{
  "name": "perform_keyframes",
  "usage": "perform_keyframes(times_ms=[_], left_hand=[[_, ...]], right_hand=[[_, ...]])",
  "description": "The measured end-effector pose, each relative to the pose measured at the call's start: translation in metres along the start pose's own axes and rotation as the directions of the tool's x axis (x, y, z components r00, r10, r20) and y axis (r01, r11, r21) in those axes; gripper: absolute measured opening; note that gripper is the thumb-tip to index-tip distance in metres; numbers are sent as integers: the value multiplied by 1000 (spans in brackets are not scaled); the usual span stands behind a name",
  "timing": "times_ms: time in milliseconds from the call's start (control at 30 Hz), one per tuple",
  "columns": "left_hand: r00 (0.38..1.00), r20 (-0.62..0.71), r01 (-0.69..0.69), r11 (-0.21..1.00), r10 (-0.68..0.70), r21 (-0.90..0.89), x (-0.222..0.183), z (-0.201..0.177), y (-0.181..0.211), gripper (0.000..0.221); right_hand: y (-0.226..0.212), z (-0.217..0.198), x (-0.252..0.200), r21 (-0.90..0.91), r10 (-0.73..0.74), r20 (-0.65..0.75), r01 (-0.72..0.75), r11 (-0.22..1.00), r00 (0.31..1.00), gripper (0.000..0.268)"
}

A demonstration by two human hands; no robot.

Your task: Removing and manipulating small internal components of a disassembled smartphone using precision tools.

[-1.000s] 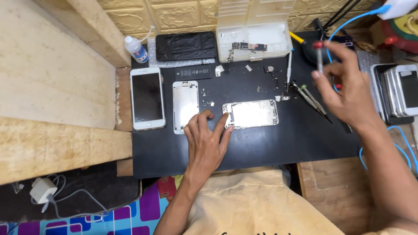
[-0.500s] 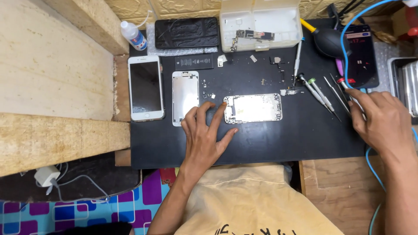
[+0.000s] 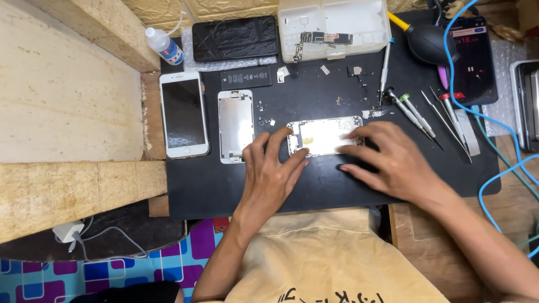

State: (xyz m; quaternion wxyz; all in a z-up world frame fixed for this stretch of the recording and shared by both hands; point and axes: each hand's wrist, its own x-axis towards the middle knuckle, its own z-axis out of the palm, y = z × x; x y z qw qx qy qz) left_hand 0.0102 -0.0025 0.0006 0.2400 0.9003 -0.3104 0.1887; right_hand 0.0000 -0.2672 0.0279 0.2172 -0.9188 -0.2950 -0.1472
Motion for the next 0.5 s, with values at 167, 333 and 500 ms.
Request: perform_keyframes(times_ms=[167, 333, 500], left_hand=[[1000, -23, -5, 1000, 4, -13, -3, 2, -1, 8], [999, -44, -28, 1000, 28, 2, -4, 5, -3, 6], [998, -47, -41, 999, 40, -6, -5, 9, -5, 5]], right_hand=[[-15, 19, 17, 37, -21, 15, 21, 999, 1000, 13], [-12, 27, 19, 42, -40, 36, 39, 998, 999, 9], [-12, 29, 19, 79, -32, 32, 30, 996, 999, 7]])
